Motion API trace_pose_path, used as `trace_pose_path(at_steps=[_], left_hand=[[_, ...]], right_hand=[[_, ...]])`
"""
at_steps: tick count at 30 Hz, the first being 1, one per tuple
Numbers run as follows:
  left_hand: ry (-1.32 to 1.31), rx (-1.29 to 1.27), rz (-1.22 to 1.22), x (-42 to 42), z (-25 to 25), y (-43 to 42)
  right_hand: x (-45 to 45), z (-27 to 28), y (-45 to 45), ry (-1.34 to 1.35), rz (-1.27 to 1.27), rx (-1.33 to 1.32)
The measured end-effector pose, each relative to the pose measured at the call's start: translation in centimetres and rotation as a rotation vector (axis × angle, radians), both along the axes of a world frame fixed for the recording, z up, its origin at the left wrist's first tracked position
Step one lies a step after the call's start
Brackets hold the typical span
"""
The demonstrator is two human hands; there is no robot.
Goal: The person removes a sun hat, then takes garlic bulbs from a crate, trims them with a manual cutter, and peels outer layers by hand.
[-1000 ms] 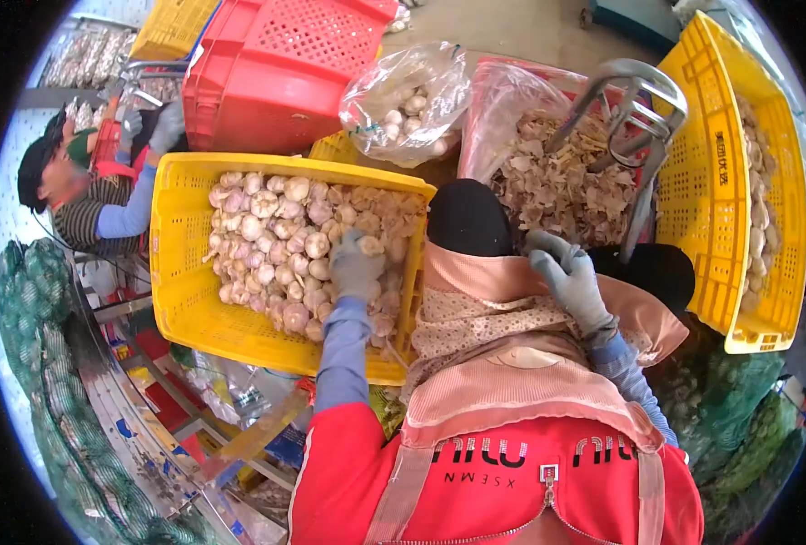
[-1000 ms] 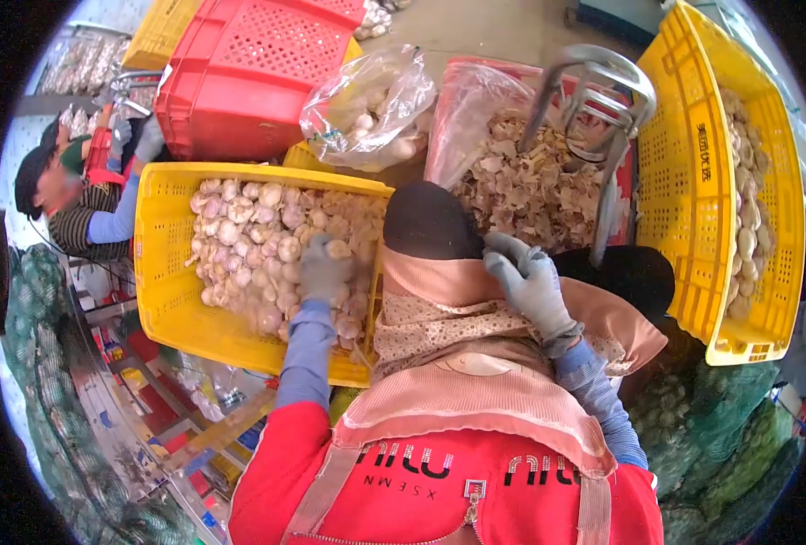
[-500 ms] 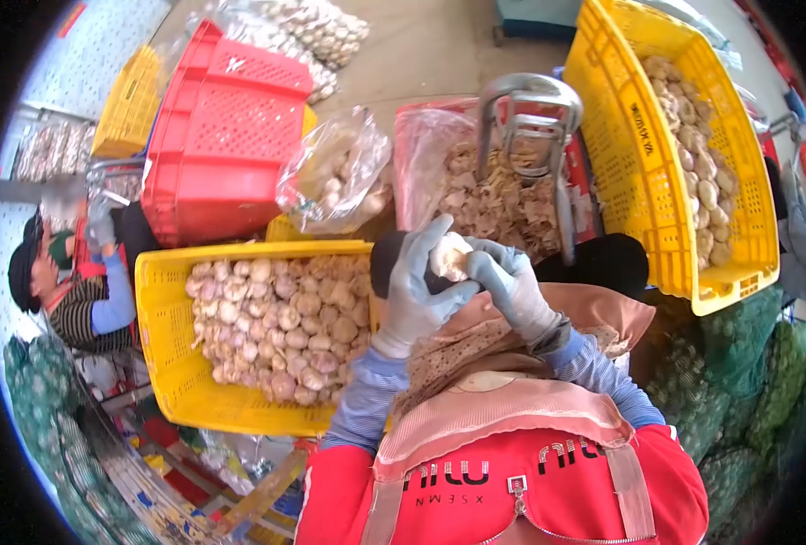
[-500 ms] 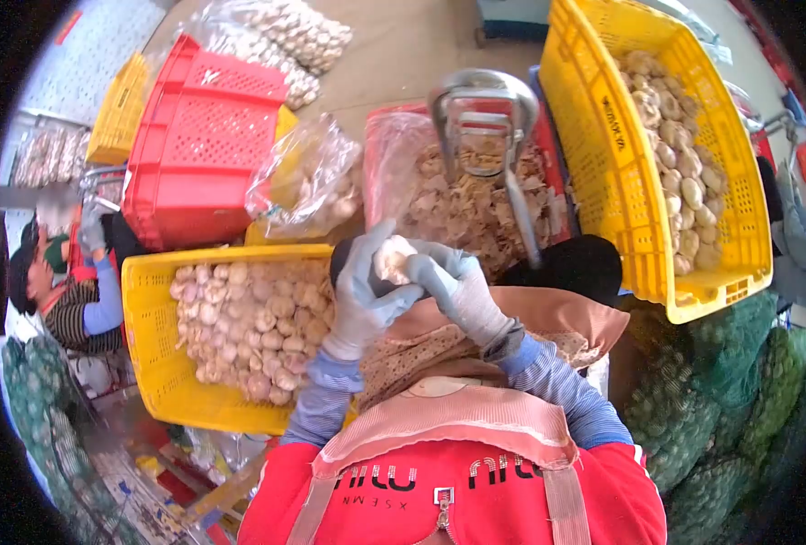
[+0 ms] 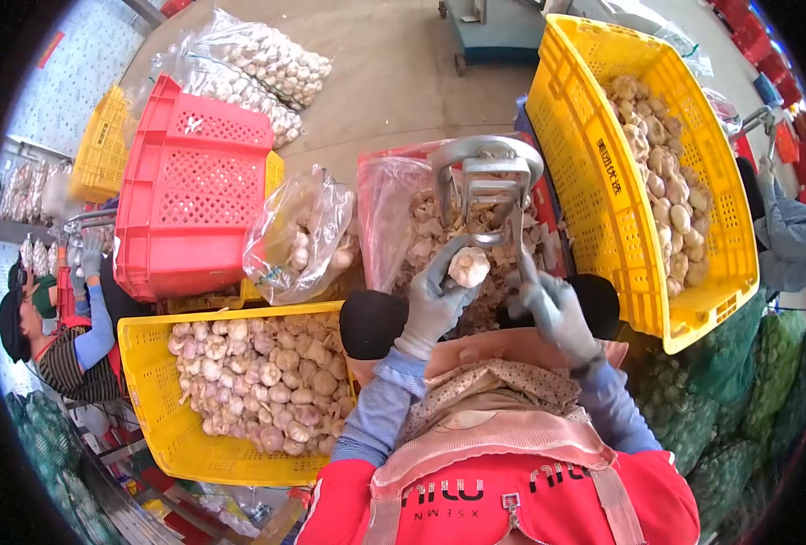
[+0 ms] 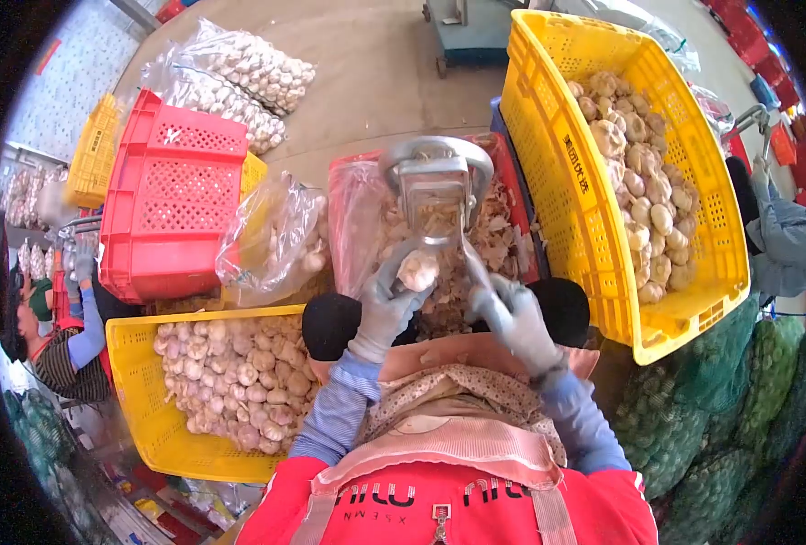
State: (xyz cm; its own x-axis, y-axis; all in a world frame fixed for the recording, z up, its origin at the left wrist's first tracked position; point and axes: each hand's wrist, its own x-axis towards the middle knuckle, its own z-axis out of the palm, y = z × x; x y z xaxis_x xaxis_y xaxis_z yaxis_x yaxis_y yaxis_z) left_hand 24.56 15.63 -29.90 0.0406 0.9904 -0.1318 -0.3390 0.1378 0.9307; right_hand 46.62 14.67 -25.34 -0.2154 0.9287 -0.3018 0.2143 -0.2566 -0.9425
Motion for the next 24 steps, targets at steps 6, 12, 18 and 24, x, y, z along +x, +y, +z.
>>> trace_pose_path(at_steps=[6, 12, 18, 24], left_hand=[[0.460, 0.137, -0.133, -0.1, 2.6, 2.3], [0.261, -0.099, -0.240, -0.1, 2.9, 2.9], [0.147, -0.060, -0.311, -0.7, 2.1, 3.1], [0.065, -0.094, -0.400, -1.6, 2.1, 3.4]], right_hand=[[-0.5, 3.1, -1.5, 0.156, -0.098, -0.165], [-0.2, 5.1, -1.6, 0.122, -0.038, -0.171], [-0.6, 2.6, -1.5, 0.019, -0.024, -0.050], [-1.0, -2.4, 1.1, -0.481, -0.041, 0.312]])
